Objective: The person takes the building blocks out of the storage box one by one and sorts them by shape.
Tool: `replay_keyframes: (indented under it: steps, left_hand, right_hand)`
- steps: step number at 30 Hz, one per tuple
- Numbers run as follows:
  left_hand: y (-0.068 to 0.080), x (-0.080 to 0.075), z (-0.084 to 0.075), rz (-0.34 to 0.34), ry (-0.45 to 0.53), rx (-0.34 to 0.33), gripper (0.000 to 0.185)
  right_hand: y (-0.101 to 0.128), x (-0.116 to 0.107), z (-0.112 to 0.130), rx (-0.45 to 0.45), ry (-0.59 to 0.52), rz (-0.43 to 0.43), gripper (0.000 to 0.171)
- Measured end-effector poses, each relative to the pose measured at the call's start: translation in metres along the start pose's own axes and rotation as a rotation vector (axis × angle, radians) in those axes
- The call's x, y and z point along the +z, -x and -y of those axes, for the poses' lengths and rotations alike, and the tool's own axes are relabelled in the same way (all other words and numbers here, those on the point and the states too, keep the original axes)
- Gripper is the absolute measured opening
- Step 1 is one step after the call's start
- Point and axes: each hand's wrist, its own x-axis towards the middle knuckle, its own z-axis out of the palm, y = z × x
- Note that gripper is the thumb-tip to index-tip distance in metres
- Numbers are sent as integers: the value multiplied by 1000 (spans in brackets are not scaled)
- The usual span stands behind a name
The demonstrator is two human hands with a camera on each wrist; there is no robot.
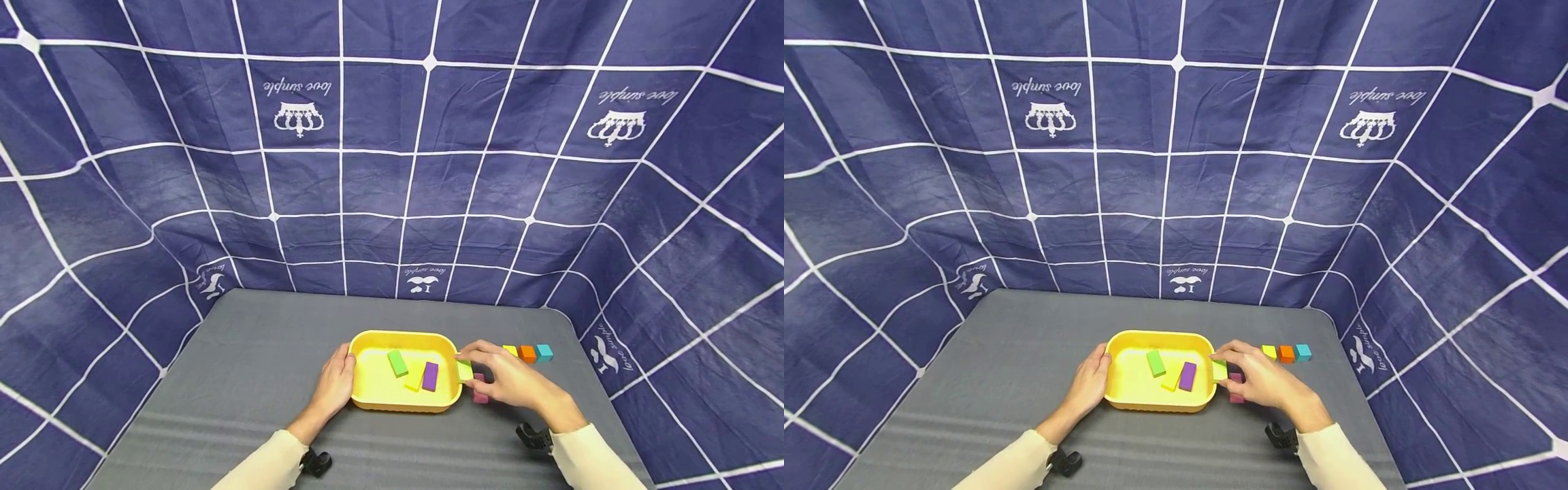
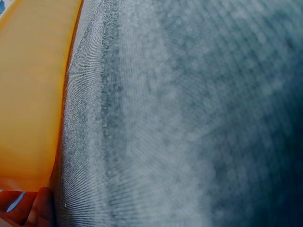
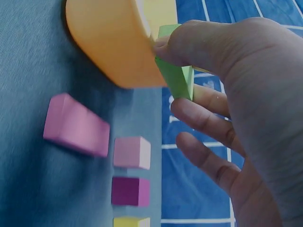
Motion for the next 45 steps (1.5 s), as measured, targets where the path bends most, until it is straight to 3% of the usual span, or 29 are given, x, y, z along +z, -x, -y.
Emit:
replay_keyframes:
  steps: [8,15,23,33,45]
  left_hand:
    - [1,3,2,-42,4,61,36]
    - [0,-1,-6,-2,2,12,36]
    - [0,0,-2,3,7,12,36]
    - [1,0,-3,-10,7,23,33]
    - [1,-2,-3,-10,-4,25,31]
  right_hand:
    - [22,-3,-11,64,14,-17,50]
    - [37,0,-24,15,47,-115,54]
    - [51,6,-36,-3,69,-136,53]
    - [61,11,-44,53,65,-100,51]
    - [64,17,-48,152,27,10,48]
